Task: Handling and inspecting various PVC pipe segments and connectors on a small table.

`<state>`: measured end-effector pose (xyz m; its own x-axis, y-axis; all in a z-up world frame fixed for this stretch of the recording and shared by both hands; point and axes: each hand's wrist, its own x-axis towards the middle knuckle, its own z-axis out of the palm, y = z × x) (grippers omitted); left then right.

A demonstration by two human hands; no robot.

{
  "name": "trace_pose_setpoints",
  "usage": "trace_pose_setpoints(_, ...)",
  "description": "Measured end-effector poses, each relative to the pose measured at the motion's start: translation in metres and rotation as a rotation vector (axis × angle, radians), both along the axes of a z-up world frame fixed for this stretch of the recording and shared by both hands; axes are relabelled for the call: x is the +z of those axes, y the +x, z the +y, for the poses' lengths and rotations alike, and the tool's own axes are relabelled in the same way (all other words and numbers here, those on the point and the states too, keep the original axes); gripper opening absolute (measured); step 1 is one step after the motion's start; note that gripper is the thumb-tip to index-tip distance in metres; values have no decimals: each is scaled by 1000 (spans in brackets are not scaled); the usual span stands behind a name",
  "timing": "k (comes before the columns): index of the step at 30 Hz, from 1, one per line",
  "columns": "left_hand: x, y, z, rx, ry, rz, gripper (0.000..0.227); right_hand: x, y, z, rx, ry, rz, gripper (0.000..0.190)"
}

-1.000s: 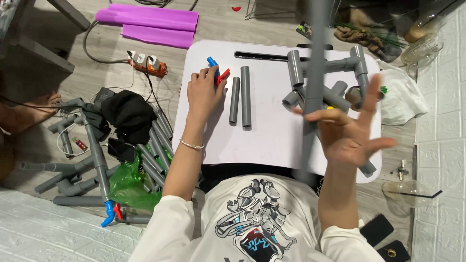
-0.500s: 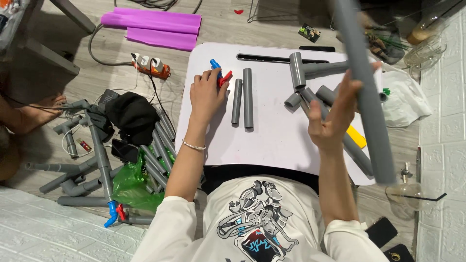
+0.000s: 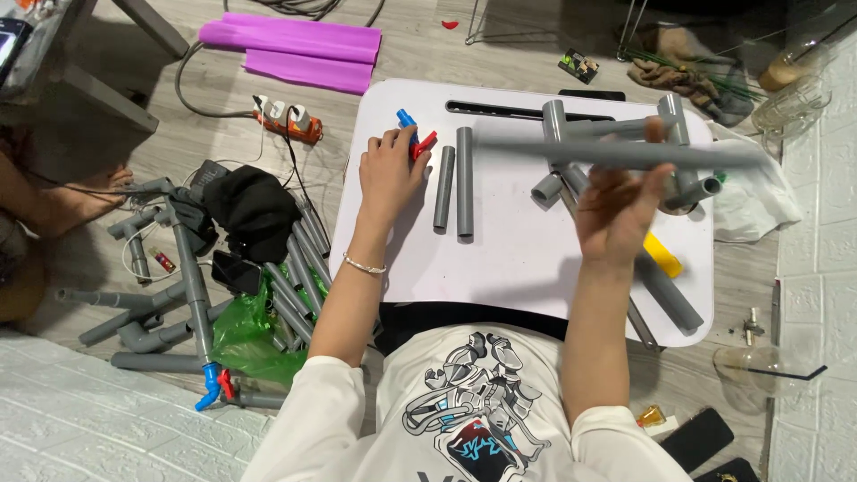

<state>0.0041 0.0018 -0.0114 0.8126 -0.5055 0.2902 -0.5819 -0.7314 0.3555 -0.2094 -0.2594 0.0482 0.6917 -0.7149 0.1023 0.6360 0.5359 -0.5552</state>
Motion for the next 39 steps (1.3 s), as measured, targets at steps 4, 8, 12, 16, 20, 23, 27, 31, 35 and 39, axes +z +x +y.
trace_pose_setpoints(4, 3, 0, 0, 1, -2, -12, 49, -8, 20, 15, 471, 145, 178, 54)
trace_pose_setpoints(8, 7, -3, 0, -7, -17, 3, 48, -13, 14, 47, 686, -55, 264, 74)
trace_pose_setpoints(12, 2, -1, 0, -10, -10, 0, 50, 5, -40, 84, 501, -254, 269, 123)
trace_pose_setpoints(16, 0, 1, 0, -4, -2, -30, 48, 3, -76, 84, 652, 44, 28, 123)
trace_pose_setpoints(20, 5, -2, -2, 7, 3, -25, 49, -34, -98, 85, 539, -423, 334, 68)
trace_pose_setpoints(23, 6, -3, -2, -3, 19, -50, 50, -9, -121, 79, -166, -1406, 634, 34)
trace_pose_setpoints(27, 7, -5, -3, -9, 22, -66, 50, -26, -129, 34, -421, -1830, 865, 54)
trace_pose_setpoints(31, 8, -1, -4, 1, 17, -64, 50, -10, -121, 27, -148, -2163, 1104, 83)
trace_pose_setpoints(35, -5, 1, -3, 8, 14, -46, 52, -23, -123, -5, -322, -2337, 1147, 57)
trace_pose_setpoints(39, -3, 0, -4, 23, 19, -40, 51, -21, -117, -16, -423, -2443, 1024, 45)
